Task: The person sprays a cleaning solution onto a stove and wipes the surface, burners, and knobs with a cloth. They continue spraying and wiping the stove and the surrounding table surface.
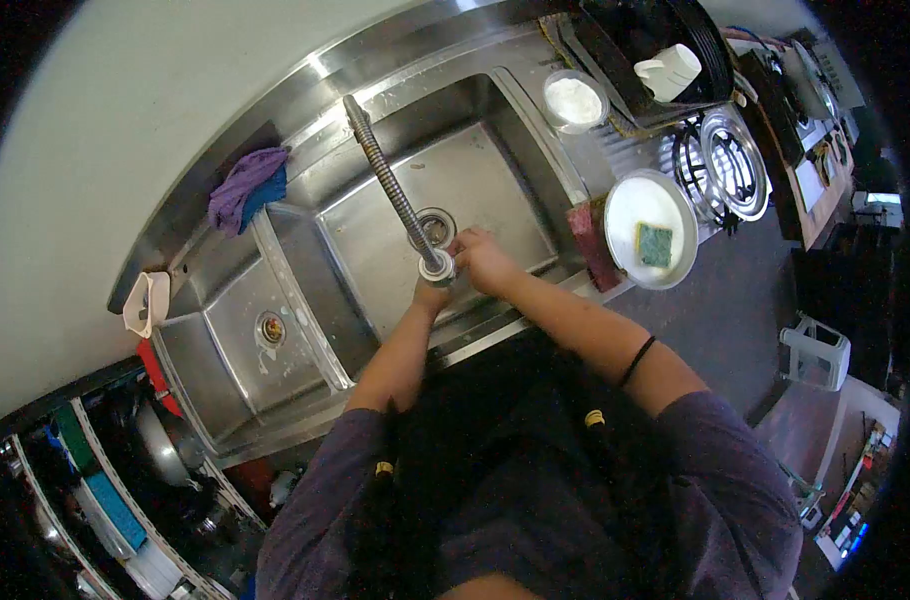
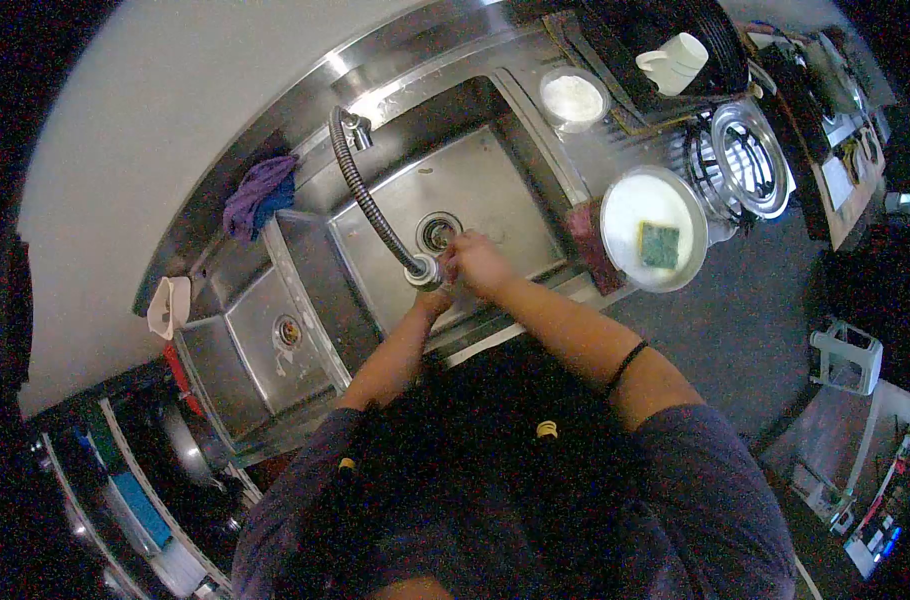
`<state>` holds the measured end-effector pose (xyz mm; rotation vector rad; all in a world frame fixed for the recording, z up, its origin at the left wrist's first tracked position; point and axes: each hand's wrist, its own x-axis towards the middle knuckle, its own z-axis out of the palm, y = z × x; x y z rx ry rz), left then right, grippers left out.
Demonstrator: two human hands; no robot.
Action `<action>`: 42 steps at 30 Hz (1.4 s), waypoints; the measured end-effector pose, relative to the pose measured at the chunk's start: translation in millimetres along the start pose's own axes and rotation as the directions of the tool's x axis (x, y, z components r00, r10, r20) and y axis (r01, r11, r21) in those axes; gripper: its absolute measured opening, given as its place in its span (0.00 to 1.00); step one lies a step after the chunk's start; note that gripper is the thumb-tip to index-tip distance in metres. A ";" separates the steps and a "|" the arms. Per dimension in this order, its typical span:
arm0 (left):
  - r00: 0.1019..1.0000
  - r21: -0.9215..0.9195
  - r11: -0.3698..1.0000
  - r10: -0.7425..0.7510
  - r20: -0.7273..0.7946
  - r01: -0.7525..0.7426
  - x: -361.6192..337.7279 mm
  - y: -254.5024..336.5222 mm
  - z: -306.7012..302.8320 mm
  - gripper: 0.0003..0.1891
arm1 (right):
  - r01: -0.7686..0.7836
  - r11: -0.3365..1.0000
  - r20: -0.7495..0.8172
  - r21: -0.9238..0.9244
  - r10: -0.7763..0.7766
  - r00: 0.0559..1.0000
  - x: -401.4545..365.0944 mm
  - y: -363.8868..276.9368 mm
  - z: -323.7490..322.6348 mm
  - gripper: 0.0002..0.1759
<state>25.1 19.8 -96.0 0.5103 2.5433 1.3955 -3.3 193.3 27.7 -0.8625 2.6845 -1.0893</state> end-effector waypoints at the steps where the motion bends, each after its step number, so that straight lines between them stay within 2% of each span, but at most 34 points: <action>1: 1.000 -0.023 1.000 -0.019 -0.012 0.018 -4.9 -27.0 14.2 0.19 | -0.046 0.998 -0.132 0.031 0.050 0.990 -2.5 2.9 8.3 0.17; 2: 1.000 0.006 1.000 -0.025 -0.018 0.025 -8.7 -28.0 13.8 0.20 | -0.088 0.994 -0.258 0.066 0.102 0.961 -4.6 4.7 14.1 0.19; 3: 0.999 0.034 0.999 -0.031 -0.023 0.032 -12.3 -28.1 12.9 0.20 | -0.184 0.972 -0.268 0.147 0.218 0.938 -3.6 -0.2 9.8 0.20; 5: 1.000 0.192 0.981 -0.017 -0.023 0.022 -22.2 18.5 -13.6 0.22 | -0.360 0.883 -0.255 0.302 0.439 0.861 3.6 -17.5 -7.3 0.23; 6: 0.999 0.185 0.982 -0.028 -0.035 0.034 -25.5 13.5 -10.7 0.22 | -0.465 0.857 -0.108 0.223 0.496 0.861 3.8 -17.6 -2.7 0.24; 8: 0.997 0.175 0.983 -0.046 -0.058 0.056 -29.4 2.3 -5.1 0.23 | -0.621 0.783 0.169 0.020 0.610 0.774 2.0 -19.6 9.2 0.28; 11: 0.996 0.261 0.965 0.051 -0.071 -0.030 -27.9 9.0 -10.8 0.23 | -0.635 0.771 0.275 -0.044 0.621 0.734 5.6 -42.8 2.1 0.29; 13: 0.992 -0.057 0.993 -0.110 -0.060 0.106 -29.8 -2.3 -3.3 0.24 | -0.547 0.837 0.279 0.027 0.519 0.808 8.4 -40.9 4.4 0.29; 14: 0.990 -0.114 0.984 -0.140 -0.033 0.136 -31.4 -8.1 -0.6 0.23 | -0.500 0.864 0.278 0.063 0.466 0.840 8.8 -40.7 5.6 0.29; 15: 0.985 -0.168 0.971 -0.171 -0.006 0.168 -32.1 -11.0 0.8 0.22 | -0.516 0.853 0.269 0.077 0.480 0.835 7.7 -37.6 14.8 0.30; 17: 0.988 -0.074 0.986 -0.142 0.057 0.146 -30.0 -9.0 -1.4 0.19 | -0.545 0.832 0.248 0.104 0.509 0.824 5.3 -28.2 38.6 0.31; 19: 0.983 -0.345 0.922 -0.182 0.009 0.174 -33.3 -67.9 32.3 0.21 | -0.484 0.874 0.368 -0.042 0.464 0.806 8.3 -37.4 21.5 0.24; 20: 0.990 -0.295 0.948 -0.137 -0.026 0.123 -33.8 -70.3 34.6 0.22 | -0.443 0.890 0.428 -0.111 0.445 0.786 9.6 -42.5 12.6 0.21; 21: 0.994 -0.240 0.968 -0.091 -0.062 0.074 -34.1 -72.0 36.6 0.22 | -0.327 0.925 0.444 -0.195 0.381 0.811 11.2 -41.3 8.1 0.18; 22: 0.996 0.011 0.999 0.034 -0.084 -0.034 -30.5 -39.2 19.6 0.23 | -0.203 0.940 0.466 -0.275 0.315 0.827 13.9 -36.7 3.1 0.15; 23: 0.984 0.262 0.955 0.161 -0.074 -0.137 -26.5 -13.7 6.5 0.23 | -0.074 0.934 0.492 -0.349 0.250 0.834 15.5 -35.1 -1.4 0.12; 26: 0.992 0.238 0.965 0.086 0.096 -0.107 -18.5 0.7 -0.2 0.25 | -0.039 0.908 0.470 -0.417 0.253 0.846 13.1 -43.5 -15.9 0.09; 29: 0.992 0.256 0.959 0.119 0.036 -0.124 -18.8 -10.1 12.5 0.23 | -0.025 0.944 0.360 -0.328 0.149 0.921 2.9 -31.8 -9.3 0.11; 32: 0.993 0.080 0.994 0.062 0.104 -0.071 -14.5 30.4 -13.6 0.23 | 0.052 0.981 0.218 -0.185 -0.011 0.976 -2.6 -19.1 4.8 0.11; 35: 0.985 -0.102 0.991 -0.075 0.158 0.092 -15.9 13.9 -11.4 0.26 | 0.166 0.973 0.123 -0.162 -0.147 0.982 9.7 -33.6 -19.2 0.11; 38: 0.989 -0.440 0.885 -0.138 0.060 0.150 -15.2 56.2 -27.7 0.26 | 0.100 0.987 -0.084 -0.123 -0.111 0.990 10.0 -28.0 -18.1 0.12; 41: 0.973 -0.222 0.951 -0.192 0.125 0.216 -11.6 21.7 -17.5 0.25 | 0.009 0.999 -0.061 -0.034 -0.011 0.998 2.6 -9.5 -34.7 0.15; 42: 0.981 0.068 0.981 -0.183 0.057 0.179 -17.9 31.0 -23.7 0.24 | -0.112 0.990 -0.099 0.090 0.121 0.988 -1.7 -5.7 -41.0 0.15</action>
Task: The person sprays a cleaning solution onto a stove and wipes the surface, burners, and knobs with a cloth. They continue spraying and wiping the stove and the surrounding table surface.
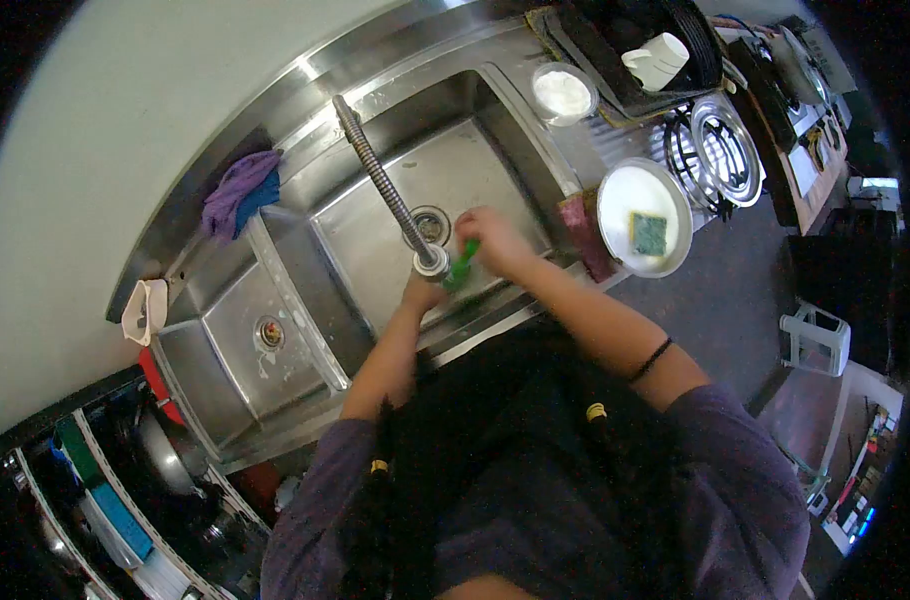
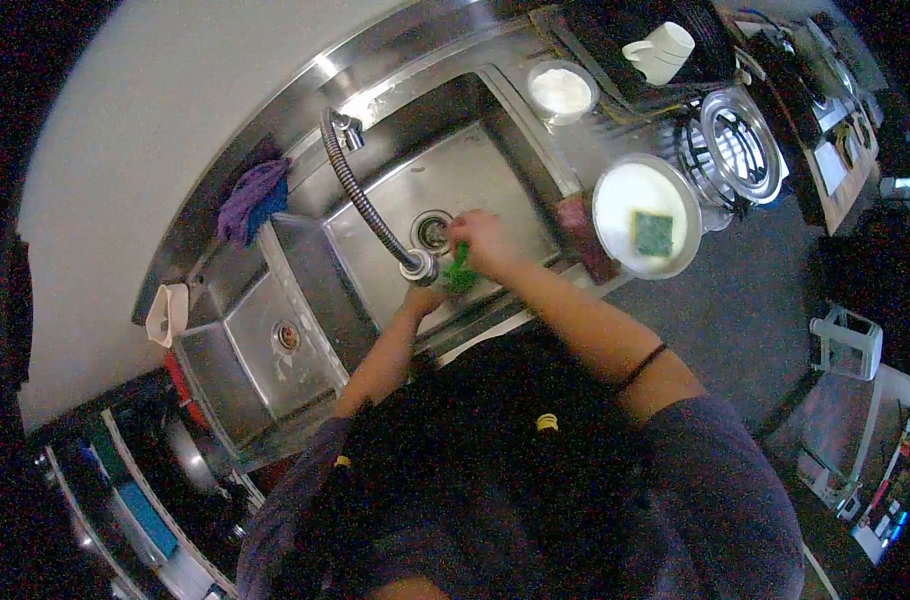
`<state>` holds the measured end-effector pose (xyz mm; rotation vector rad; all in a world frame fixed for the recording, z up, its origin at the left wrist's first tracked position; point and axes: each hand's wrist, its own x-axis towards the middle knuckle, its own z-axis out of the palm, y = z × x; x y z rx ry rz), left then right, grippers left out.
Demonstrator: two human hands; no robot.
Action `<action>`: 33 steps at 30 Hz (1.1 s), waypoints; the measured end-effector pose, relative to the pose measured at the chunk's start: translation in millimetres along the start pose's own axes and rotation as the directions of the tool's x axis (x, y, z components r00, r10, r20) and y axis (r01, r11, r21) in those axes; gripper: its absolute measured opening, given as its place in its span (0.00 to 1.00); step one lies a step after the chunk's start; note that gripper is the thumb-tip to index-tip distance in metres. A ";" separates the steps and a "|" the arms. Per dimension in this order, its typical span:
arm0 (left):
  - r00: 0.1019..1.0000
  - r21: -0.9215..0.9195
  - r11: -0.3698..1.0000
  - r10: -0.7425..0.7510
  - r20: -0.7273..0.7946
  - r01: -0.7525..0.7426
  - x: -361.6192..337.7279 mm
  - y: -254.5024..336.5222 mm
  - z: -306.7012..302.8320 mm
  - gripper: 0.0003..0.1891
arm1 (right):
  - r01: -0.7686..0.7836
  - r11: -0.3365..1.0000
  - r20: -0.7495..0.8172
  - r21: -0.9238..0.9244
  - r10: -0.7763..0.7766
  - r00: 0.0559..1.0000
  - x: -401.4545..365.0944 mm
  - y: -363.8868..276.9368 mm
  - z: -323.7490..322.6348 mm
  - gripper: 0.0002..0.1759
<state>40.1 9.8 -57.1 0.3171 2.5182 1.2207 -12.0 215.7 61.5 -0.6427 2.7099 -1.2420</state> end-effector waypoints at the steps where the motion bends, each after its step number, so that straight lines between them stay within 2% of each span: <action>1: 0.993 -0.052 0.993 -0.106 0.052 0.109 0.8 13.3 -14.6 0.24 | -0.129 0.985 -0.034 0.115 0.134 0.990 -3.0 3.2 -8.7 0.15; 2: 0.972 -0.097 0.971 -0.205 0.110 0.216 4.6 29.6 -34.5 0.24 | -0.250 0.940 -0.054 0.231 0.269 0.962 -5.2 6.7 -17.3 0.15; 3: 0.939 -0.136 0.937 -0.297 0.174 0.322 6.6 47.2 -52.7 0.24 | -0.324 0.919 -0.111 0.226 0.355 0.928 -7.4 12.4 -24.8 0.15; 4: 0.914 -0.177 0.897 -0.394 0.098 0.406 -1.6 65.5 -65.5 0.28 | -0.400 0.888 -0.168 0.226 0.440 0.882 -11.0 18.7 -31.8 0.15; 5: 0.954 -0.336 0.894 -0.293 0.065 0.297 -12.4 68.0 -72.6 0.29 | -0.475 0.849 -0.224 0.231 0.521 0.823 -17.0 23.5 -37.0 0.14; 7: 0.993 -0.611 0.790 -0.106 -0.054 0.051 -30.2 76.2 -88.3 0.31 | -0.455 0.854 -0.275 0.250 0.514 0.812 -28.6 30.6 -41.6 0.14; 8: 0.996 -0.606 0.795 -0.044 -0.078 -0.013 -33.9 88.0 -93.0 0.32 | -0.442 0.859 -0.299 0.258 0.506 0.809 -32.2 33.3 -42.8 0.13; 10: 0.988 -0.586 0.798 0.078 -0.134 -0.142 -38.7 145.2 -114.3 0.33 | -0.458 0.868 -0.260 0.191 0.494 0.829 -42.2 32.5 -41.0 0.13; 11: 0.980 -0.446 0.879 0.105 -0.168 -0.170 -39.7 162.1 -118.2 0.32 | -0.462 0.873 -0.241 0.157 0.488 0.839 -46.9 31.0 -38.8 0.13; 13: 0.961 -0.134 0.970 0.172 -0.216 -0.204 -40.6 185.7 -115.9 0.31 | -0.421 0.882 -0.201 0.213 0.461 0.864 -57.8 31.5 -30.0 0.13; 14: 0.951 -0.180 0.966 0.130 -0.281 -0.186 -37.5 187.5 -108.2 0.26 | -0.404 0.883 -0.182 0.241 0.449 0.875 -62.0 33.5 -26.0 0.13; 17: 0.929 -0.072 0.997 0.004 -0.369 -0.033 -31.8 176.9 -98.9 0.21 | -0.446 0.871 -0.132 0.208 0.477 0.869 -71.1 43.2 -18.4 0.14; 20: 0.913 0.075 0.996 0.080 -0.400 -0.054 -32.2 189.2 -100.5 0.18 | -0.380 0.899 -0.170 0.216 0.418 0.892 -79.7 53.7 -17.0 0.14; 26: 0.945 0.151 0.987 0.102 -0.309 -0.058 -39.7 201.7 -109.8 0.19 | -0.389 0.910 -0.189 0.144 0.412 0.892 -80.1 39.9 -25.8 0.14; 29: 0.956 0.180 0.976 0.163 -0.242 -0.121 -40.4 199.0 -114.2 0.21 | -0.372 0.908 -0.200 0.191 0.407 0.891 -80.6 46.1 -23.2 0.13; 33: 0.957 0.131 0.980 0.178 -0.227 -0.152 -42.1 200.4 -116.4 0.21 | -0.386 0.907 -0.187 0.167 0.414 0.891 -80.0 43.6 -26.0 0.13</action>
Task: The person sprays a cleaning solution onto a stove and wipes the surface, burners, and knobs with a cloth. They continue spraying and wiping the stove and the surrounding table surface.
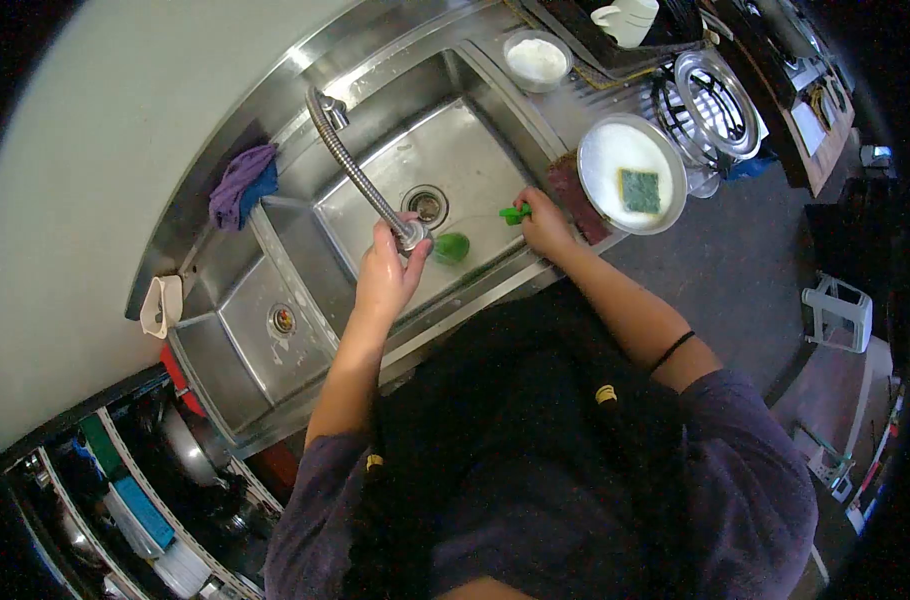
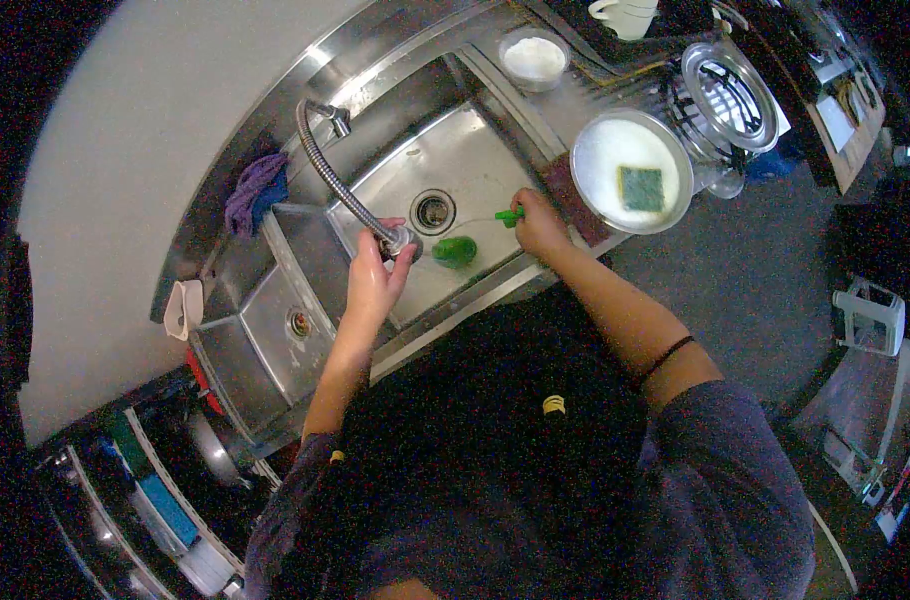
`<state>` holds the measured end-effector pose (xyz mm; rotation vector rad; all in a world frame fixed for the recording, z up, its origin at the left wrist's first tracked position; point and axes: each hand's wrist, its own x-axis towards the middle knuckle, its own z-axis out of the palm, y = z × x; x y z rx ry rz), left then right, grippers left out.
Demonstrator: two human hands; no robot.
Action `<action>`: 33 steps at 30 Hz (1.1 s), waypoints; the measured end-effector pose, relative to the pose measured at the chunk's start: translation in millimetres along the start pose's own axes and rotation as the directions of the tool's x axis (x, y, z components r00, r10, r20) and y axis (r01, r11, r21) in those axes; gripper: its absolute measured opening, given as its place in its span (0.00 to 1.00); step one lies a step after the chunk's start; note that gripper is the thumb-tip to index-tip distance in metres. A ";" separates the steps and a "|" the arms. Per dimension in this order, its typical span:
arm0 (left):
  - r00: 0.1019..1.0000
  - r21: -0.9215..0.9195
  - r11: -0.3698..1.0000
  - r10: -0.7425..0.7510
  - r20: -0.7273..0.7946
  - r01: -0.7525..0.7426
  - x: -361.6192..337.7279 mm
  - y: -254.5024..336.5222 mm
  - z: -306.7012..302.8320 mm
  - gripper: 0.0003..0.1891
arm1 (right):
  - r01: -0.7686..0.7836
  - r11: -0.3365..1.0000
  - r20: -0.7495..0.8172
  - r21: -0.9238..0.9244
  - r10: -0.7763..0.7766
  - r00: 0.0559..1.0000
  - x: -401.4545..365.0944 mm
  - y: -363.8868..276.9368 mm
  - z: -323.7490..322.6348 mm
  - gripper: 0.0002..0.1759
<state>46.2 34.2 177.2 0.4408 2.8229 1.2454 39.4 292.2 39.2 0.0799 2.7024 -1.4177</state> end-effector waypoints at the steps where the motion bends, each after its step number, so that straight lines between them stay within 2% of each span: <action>1: 1.000 -0.011 1.000 0.012 -0.006 -0.012 -0.1 0.7 -0.4 0.21 | 0.000 1.000 -0.007 -0.003 0.000 1.000 -0.7 -2.3 -0.6 0.13; 5: 1.000 -0.002 1.000 -0.005 0.023 0.005 -0.2 1.5 -3.2 0.21 | 0.011 1.000 -0.012 0.014 -0.011 1.000 -2.3 0.2 1.6 0.14; 11: 0.997 -0.015 0.998 0.065 -0.034 -0.066 0.1 -5.0 0.8 0.21 | -0.055 0.998 0.000 -0.025 0.055 0.998 0.6 -3.6 2.8 0.14; 14: 1.000 -0.058 0.998 -0.018 0.013 0.019 -1.1 -5.9 0.8 0.21 | -0.043 0.999 -0.005 -0.018 0.043 0.999 0.1 -4.1 1.2 0.14; 17: 0.999 -0.057 0.998 0.029 -0.027 -0.030 0.0 -10.1 3.1 0.20 | -0.048 0.998 -0.001 -0.027 0.048 0.999 1.1 -5.7 1.5 0.14; 23: 1.000 -0.071 0.997 -0.022 0.011 0.023 -0.2 -14.0 4.7 0.21 | -0.027 0.999 0.004 -0.034 0.027 1.000 4.5 2.8 4.4 0.14; 33: 1.000 -0.112 0.993 -0.021 0.005 0.021 3.0 -7.4 3.5 0.21 | 0.027 1.000 -0.024 0.003 -0.027 0.999 8.5 4.8 5.2 0.14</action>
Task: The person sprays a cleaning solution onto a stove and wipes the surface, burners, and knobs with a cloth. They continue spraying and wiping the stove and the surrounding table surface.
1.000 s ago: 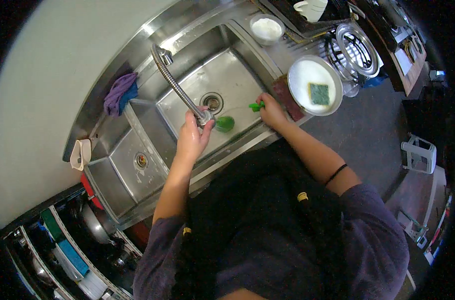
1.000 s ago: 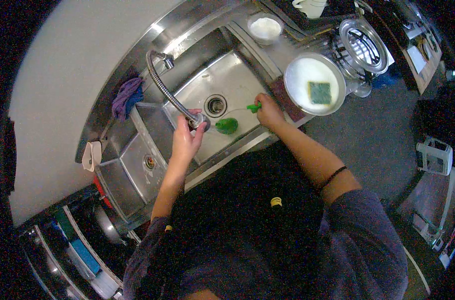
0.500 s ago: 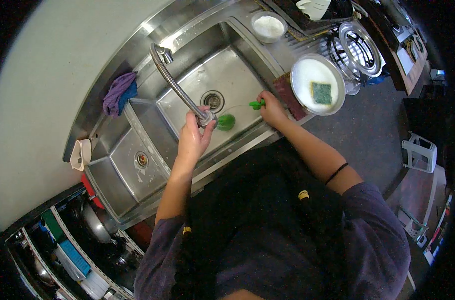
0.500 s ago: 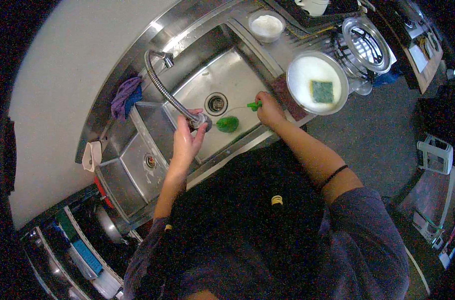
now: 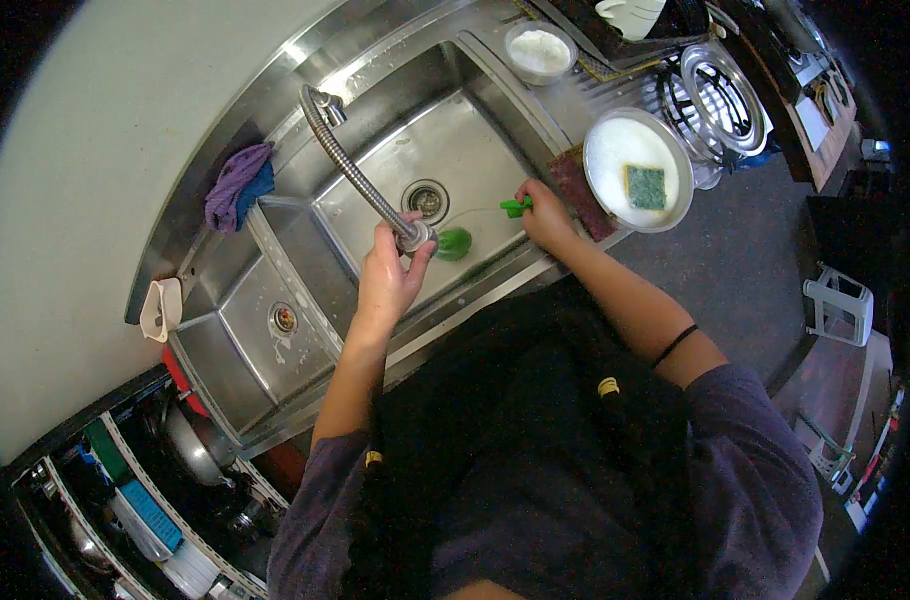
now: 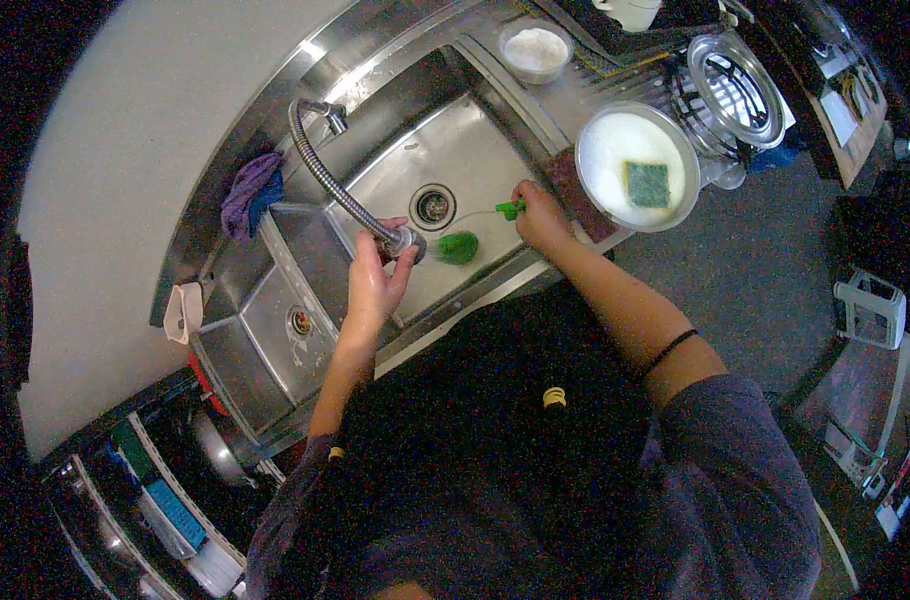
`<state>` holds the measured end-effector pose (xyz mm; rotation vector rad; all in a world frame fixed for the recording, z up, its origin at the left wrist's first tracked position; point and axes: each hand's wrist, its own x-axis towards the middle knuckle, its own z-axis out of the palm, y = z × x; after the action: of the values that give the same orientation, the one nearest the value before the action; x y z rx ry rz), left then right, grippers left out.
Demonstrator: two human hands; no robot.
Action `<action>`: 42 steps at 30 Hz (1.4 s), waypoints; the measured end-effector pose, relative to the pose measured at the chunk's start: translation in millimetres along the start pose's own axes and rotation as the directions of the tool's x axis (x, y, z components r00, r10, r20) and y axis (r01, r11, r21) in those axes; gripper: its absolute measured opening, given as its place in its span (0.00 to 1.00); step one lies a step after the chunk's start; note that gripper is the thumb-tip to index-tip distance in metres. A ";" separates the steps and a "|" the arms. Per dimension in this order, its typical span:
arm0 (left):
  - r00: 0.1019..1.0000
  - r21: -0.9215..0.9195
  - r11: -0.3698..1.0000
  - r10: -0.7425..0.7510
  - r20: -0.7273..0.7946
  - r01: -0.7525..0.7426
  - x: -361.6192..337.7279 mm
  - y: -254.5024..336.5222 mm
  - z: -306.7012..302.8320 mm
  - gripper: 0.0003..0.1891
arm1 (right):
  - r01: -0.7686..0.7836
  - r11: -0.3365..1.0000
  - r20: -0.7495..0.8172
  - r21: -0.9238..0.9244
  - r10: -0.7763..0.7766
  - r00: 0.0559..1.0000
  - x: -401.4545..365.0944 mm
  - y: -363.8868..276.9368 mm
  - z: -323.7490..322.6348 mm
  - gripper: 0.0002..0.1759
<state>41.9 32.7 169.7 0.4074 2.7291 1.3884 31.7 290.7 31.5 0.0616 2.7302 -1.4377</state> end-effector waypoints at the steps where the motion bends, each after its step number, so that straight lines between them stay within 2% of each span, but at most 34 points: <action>1: 1.000 0.005 1.000 -0.006 0.003 0.006 -0.3 -0.9 -0.1 0.21 | -0.006 1.000 -0.005 0.003 0.006 1.000 -0.3 -0.4 0.1 0.14; 5: 1.000 0.003 1.000 -0.005 0.008 0.005 -0.1 -0.6 -0.4 0.21 | 0.021 0.995 -0.076 0.099 -0.014 0.997 0.2 11.5 6.6 0.14; 8: 1.000 -0.017 1.000 -0.005 0.000 0.005 0.1 -1.8 -0.5 0.21 | 0.046 0.992 -0.067 0.119 -0.038 0.997 -5.3 -6.6 -5.2 0.15; 11: 1.000 0.048 0.999 0.010 -0.008 -0.010 -0.4 1.5 -1.4 0.21 | 0.213 0.975 -0.006 0.057 -0.213 0.977 -12.1 -33.8 -27.6 0.16; 14: 1.000 0.005 1.000 0.002 -0.008 -0.002 -0.2 -1.0 0.7 0.21 | 0.295 0.955 0.024 -0.046 -0.294 0.956 -17.5 -47.6 -36.2 0.15; 23: 1.000 -0.012 1.000 0.007 -0.012 -0.007 -1.3 -8.5 2.9 0.21 | 0.425 0.896 0.021 -0.131 -0.426 0.905 -19.1 -60.8 -39.5 0.15; 29: 1.000 0.005 1.000 0.013 -0.008 -0.013 -0.7 -7.3 2.1 0.21 | 0.471 0.865 0.065 -0.170 -0.467 0.882 -18.1 -63.2 -38.2 0.14; 35: 1.000 0.004 1.000 0.021 -0.018 -0.021 -0.1 -3.2 0.6 0.21 | 0.438 0.878 0.099 -0.193 -0.427 0.899 -19.2 -69.9 -39.0 0.13; 42: 1.000 0.013 1.000 -0.017 0.005 0.016 0.8 0.8 -1.8 0.21 | 0.481 0.855 0.076 -0.195 -0.476 0.876 -14.9 -76.3 -41.9 0.14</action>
<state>41.0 31.9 171.5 0.3877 2.7321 1.3650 40.6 282.0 118.9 -0.6906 2.9887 -1.2001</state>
